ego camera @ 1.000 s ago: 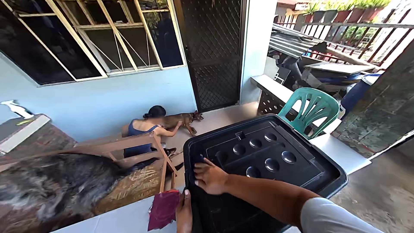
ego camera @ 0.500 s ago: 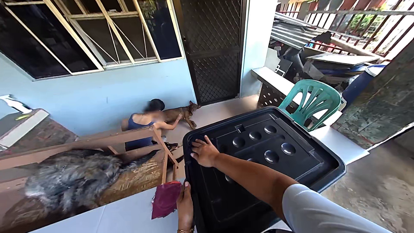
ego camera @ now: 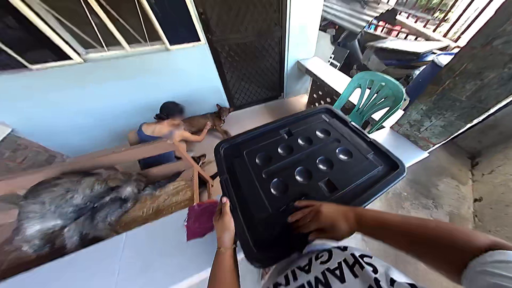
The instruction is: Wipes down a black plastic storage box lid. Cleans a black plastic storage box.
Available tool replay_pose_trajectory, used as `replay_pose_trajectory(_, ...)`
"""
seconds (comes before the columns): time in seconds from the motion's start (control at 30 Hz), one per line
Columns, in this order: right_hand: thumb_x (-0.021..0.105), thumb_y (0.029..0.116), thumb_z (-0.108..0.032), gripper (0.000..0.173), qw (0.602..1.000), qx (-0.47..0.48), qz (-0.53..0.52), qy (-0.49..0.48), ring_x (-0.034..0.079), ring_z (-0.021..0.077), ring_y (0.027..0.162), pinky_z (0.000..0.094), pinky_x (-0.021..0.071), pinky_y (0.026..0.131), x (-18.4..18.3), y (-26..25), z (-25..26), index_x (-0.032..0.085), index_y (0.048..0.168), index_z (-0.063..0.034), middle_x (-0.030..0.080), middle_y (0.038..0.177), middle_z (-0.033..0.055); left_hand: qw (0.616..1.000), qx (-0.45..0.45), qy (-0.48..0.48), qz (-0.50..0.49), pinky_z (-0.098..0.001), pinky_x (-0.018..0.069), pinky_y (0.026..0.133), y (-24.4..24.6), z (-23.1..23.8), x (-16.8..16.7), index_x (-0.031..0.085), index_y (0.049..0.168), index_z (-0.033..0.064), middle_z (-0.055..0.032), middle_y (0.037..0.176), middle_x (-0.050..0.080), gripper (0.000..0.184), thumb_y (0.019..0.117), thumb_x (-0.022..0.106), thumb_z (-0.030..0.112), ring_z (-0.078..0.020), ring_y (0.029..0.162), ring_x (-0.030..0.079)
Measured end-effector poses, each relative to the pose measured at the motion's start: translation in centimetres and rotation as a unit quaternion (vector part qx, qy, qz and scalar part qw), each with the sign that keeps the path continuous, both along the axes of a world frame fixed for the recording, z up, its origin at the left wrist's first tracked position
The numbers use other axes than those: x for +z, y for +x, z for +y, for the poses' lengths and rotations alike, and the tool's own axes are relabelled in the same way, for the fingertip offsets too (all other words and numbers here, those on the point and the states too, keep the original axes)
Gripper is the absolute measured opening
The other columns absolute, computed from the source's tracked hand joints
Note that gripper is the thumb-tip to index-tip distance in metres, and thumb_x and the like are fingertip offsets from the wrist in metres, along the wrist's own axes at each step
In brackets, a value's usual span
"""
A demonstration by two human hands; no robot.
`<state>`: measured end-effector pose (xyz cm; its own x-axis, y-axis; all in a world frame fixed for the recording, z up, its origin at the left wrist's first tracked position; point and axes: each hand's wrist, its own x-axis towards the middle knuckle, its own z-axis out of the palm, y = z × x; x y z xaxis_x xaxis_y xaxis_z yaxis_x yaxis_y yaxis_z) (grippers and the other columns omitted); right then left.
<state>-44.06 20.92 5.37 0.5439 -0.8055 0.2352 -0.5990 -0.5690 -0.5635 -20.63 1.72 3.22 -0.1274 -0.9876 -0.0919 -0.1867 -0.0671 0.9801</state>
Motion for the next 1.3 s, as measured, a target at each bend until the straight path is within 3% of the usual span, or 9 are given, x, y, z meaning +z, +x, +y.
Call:
replay_pose_trajectory(0.17,0.046,0.1066,-0.036,0.045,0.952,-0.302,0.04,-0.005,0.052,0.0285,0.14,0.0528,0.0262,0.125,-0.6,-10.8,11.8,0.075,0.119,-0.0051,0.068,0.135,0.0101,0.999,-0.001,0.017,0.03,-0.0203,0.0483,0.095,0.2,-0.1,-0.9,0.061,0.125,-0.0103,-0.0143,0.112,0.067,0.038,0.1122,0.039,0.018,-0.0014,0.101,0.062)
replay_pose_trajectory(0.33,0.041,0.1062,-0.036,0.056,0.835,-0.54,0.1,-0.009,0.055,0.0463,0.133,0.0583,0.0378,0.115,-0.6,-15.5,15.7,0.071,0.115,0.0095,0.063,0.135,0.0286,0.996,-0.028,0.037,0.079,-0.0354,0.0433,0.111,0.6,-0.1,-2.4,0.054,0.144,0.0011,-0.0151,0.142,0.059,0.045,0.1128,0.038,0.03,-0.0144,0.128,0.057)
replay_pose_trajectory(0.4,0.046,0.107,-0.031,0.05,0.777,-0.629,0.031,0.01,0.065,0.0349,0.123,0.0513,0.0456,0.109,1.0,-12.4,13.0,0.07,0.112,0.0125,0.068,0.125,0.0269,0.993,-0.018,0.064,0.096,-0.0377,0.044,0.111,0.7,-0.1,-2.7,0.055,0.145,0.0057,-0.0128,0.143,0.059,0.048,0.1129,0.036,0.037,-0.0154,0.129,0.057)
replay_pose_trajectory(0.47,0.047,0.1075,-0.027,0.038,0.728,-0.677,-0.112,0.012,0.064,-0.0005,0.087,0.0229,0.0532,0.083,3.3,-8.2,9.1,0.068,0.104,0.0032,0.068,0.093,0.0014,0.983,0.006,0.11,0.15,-0.0367,0.0496,0.105,0.5,-0.3,-3.0,0.057,0.141,0.0073,-0.0107,0.135,0.063,0.053,0.1127,0.03,0.043,-0.0139,0.12,0.062)
replay_pose_trajectory(0.57,0.043,0.1058,-0.024,0.041,0.839,-0.492,-0.232,0.025,0.063,-0.0051,0.109,0.0191,0.0509,0.099,4.4,-1.4,3.5,0.065,0.119,0.0079,0.07,0.117,0.0019,0.935,-0.006,0.181,0.304,-0.0368,0.0564,0.095,0.6,-0.6,-3.8,0.055,0.143,0.0114,-0.0074,0.128,0.069,0.074,0.1093,0.006,0.056,-0.0141,0.112,0.067)
replay_pose_trajectory(0.7,0.047,0.1068,-0.041,0.05,0.992,-0.118,0.04,0.009,0.031,0.0304,0.154,0.0594,0.0182,0.126,0.8,6.7,-6.6,0.057,0.147,-0.0135,0.043,0.16,0.0136,0.899,-0.041,0.223,0.374,-0.036,0.0572,0.083,1.2,-1.0,-3.4,0.048,0.147,0.0118,-0.0096,0.118,0.07,0.101,0.0956,-0.02,0.067,-0.0164,0.098,0.068)
replay_pose_trajectory(0.83,0.039,0.11,-0.035,0.049,0.983,-0.041,0.179,0.014,0.026,0.0213,0.156,0.0607,0.01,0.126,0.2,9.9,-14.0,0.044,0.157,-0.021,0.036,0.166,0.0032,0.879,-0.058,0.204,0.427,-0.0337,0.059,0.084,2.6,-1.6,-4.2,0.053,0.141,0.0104,-0.0069,0.113,0.073,0.102,0.0946,-0.013,0.072,-0.0144,0.099,0.071)
replay_pose_trajectory(1.07,0.034,0.1118,-0.026,0.05,0.954,-0.226,0.187,0.06,0.011,0.0238,0.16,0.06,0.0011,0.126,0.6,9.2,-25.2,0.036,0.16,-0.013,0.02,0.172,0.0036,0.907,-0.058,0.199,0.367,-0.0368,0.0566,0.089,2.7,-2.1,-3.7,0.049,0.147,0.007,-0.0131,0.122,0.069,0.101,0.0971,-0.016,0.066,-0.0193,0.106,0.068)
replay_pose_trajectory(1.3,0.043,0.1095,-0.025,0.04,0.996,-0.025,0.083,0.025,0.037,0.0237,0.151,0.053,0.0175,0.128,0.7,11.6,-16.3,0.062,0.141,-0.0079,0.055,0.153,0.007,0.884,-0.047,0.212,0.413,-0.0363,0.0566,0.088,3.8,-2.5,-3.7,0.057,0.138,0.0079,-0.0094,0.113,0.072,0.106,0.0948,-0.015,0.072,-0.0162,0.102,0.068)
